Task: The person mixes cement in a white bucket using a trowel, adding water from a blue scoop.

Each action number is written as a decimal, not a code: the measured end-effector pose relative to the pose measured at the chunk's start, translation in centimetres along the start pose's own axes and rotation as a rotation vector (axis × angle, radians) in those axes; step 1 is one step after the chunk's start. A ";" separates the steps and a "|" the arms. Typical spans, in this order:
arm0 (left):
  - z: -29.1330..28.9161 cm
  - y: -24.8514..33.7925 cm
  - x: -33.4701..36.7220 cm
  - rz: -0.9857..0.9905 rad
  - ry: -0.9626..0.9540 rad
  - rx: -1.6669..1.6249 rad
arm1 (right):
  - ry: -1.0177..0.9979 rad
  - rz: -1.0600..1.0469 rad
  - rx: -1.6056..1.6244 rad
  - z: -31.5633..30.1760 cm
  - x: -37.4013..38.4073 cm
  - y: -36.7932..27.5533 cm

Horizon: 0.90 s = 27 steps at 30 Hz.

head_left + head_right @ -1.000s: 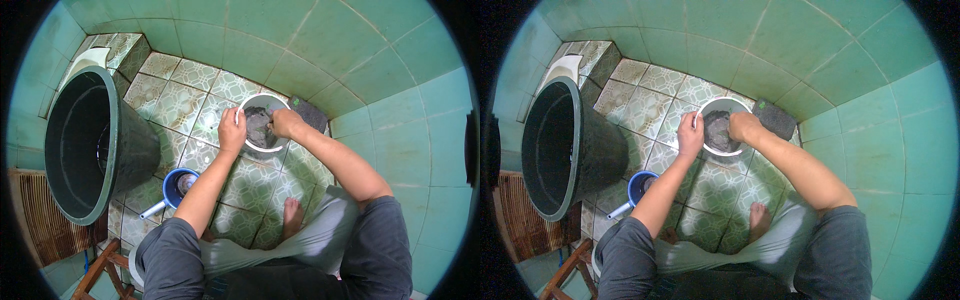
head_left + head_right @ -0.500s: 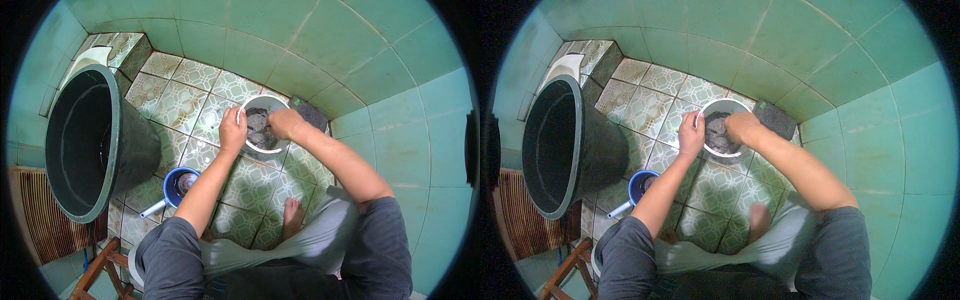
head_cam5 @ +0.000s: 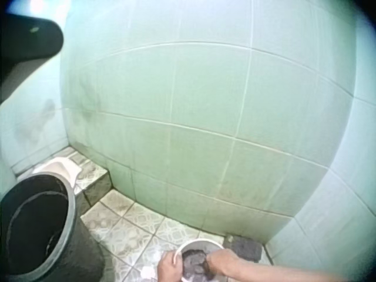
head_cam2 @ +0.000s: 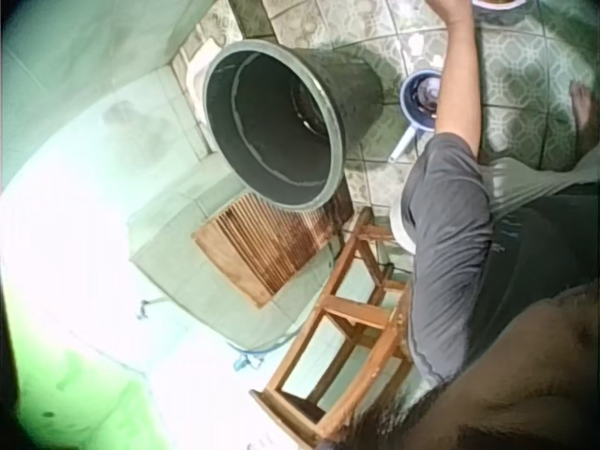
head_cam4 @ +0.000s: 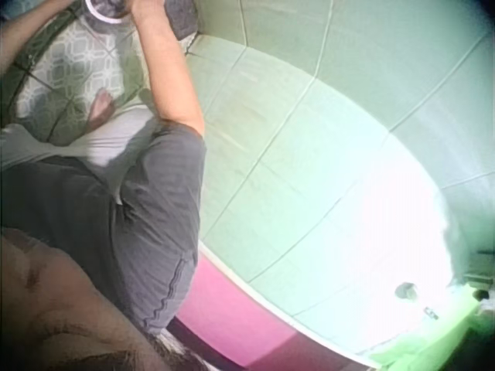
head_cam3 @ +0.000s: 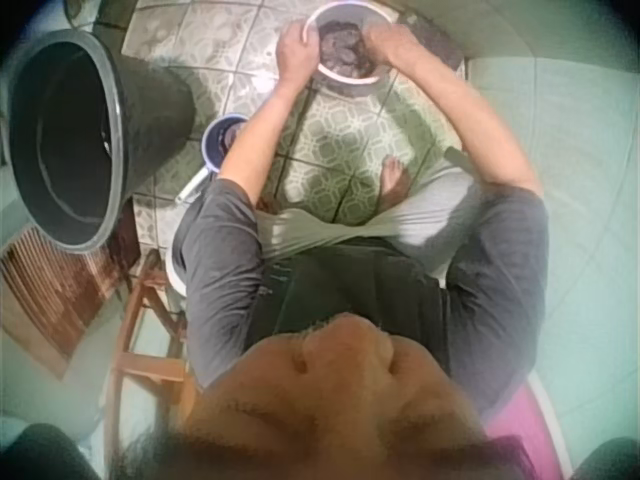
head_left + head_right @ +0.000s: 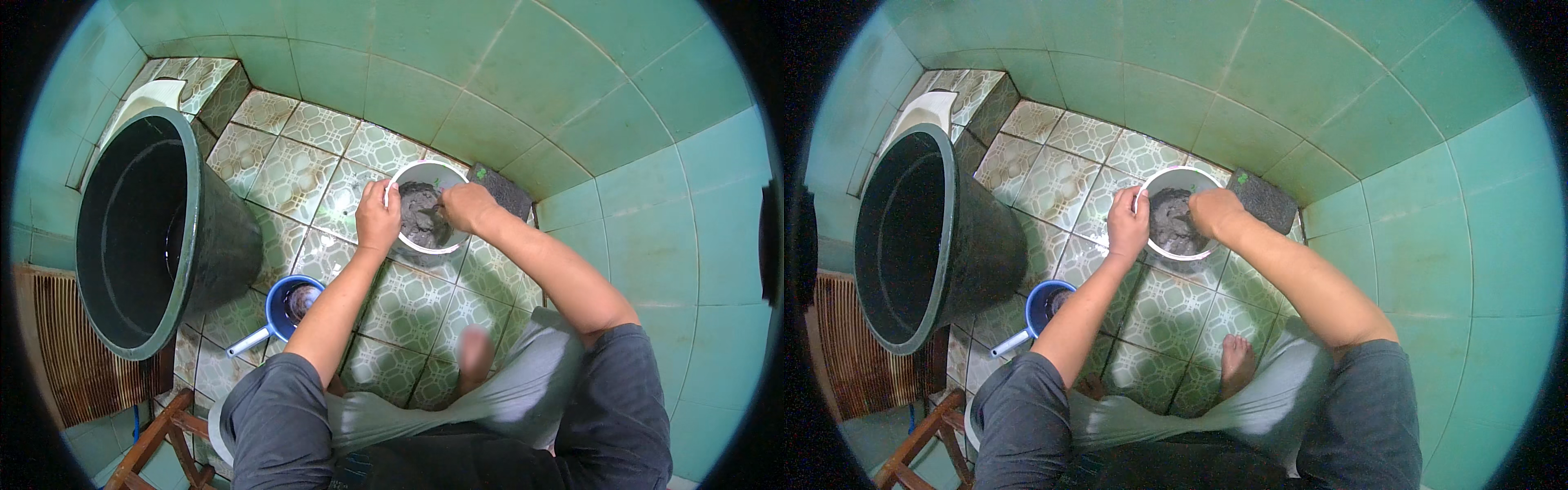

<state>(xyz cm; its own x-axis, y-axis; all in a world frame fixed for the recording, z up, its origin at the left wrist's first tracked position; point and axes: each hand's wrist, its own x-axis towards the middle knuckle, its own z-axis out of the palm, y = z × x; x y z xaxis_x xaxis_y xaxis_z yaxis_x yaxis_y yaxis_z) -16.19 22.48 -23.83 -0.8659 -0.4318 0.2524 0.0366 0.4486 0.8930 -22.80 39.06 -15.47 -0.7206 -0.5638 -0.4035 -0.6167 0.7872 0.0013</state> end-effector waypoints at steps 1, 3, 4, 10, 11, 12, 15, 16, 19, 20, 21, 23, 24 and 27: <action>-0.1 -0.2 0.0 -0.002 0.002 0.004 | -0.029 0.038 -0.026 -1.0 0.2 -0.5; -0.2 -0.2 0.1 0.029 0.011 0.026 | 0.030 0.021 -0.027 -0.3 1.0 -0.7; -0.1 0.1 0.2 0.034 0.008 0.025 | 0.089 0.008 -0.030 0.2 1.3 -0.6; 0.1 0.1 0.2 0.024 0.007 -0.019 | 0.062 -0.090 0.063 3.2 1.8 -2.3; 0.1 0.1 0.2 0.027 0.006 -0.026 | 0.045 -0.134 0.074 3.4 1.5 -2.0; 0.2 0.0 0.0 0.025 0.003 -0.030 | 0.039 -0.137 0.071 3.1 1.3 -1.5; -0.4 -0.3 0.1 0.034 0.015 -0.007 | -0.018 -0.034 0.026 -0.7 0.5 -1.7; -0.5 -0.4 0.1 0.031 0.016 -0.003 | -0.020 -0.038 0.028 -1.5 0.4 -1.9; -0.3 0.0 0.1 0.033 0.018 -0.002 | -0.004 0.076 -0.018 -1.9 1.0 -1.5; -0.2 0.2 0.1 0.011 -0.001 -0.001 | 0.034 0.117 0.001 -0.8 1.7 -0.9; 0.0 0.3 -0.1 -0.013 -0.020 0.001 | 0.070 0.157 0.020 -0.3 2.1 -0.7; 0.3 0.4 0.1 0.016 -0.010 -0.009 | 0.046 0.128 0.042 0.8 3.0 -0.4; 0.2 0.2 0.2 0.043 0.008 -0.016 | 0.022 0.092 0.061 1.0 3.4 -0.7; -0.4 -0.2 0.0 0.010 -0.021 -0.003 | -0.053 -0.076 0.087 2.3 2.4 -2.4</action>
<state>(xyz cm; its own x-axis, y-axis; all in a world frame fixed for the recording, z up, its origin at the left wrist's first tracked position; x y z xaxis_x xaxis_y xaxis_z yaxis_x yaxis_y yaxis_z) -15.99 22.06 -23.81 -0.8760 -0.4104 0.2535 0.0470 0.4504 0.8916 -22.35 36.41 -18.58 -0.6532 -0.6108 -0.4476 -0.6376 0.7625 -0.1101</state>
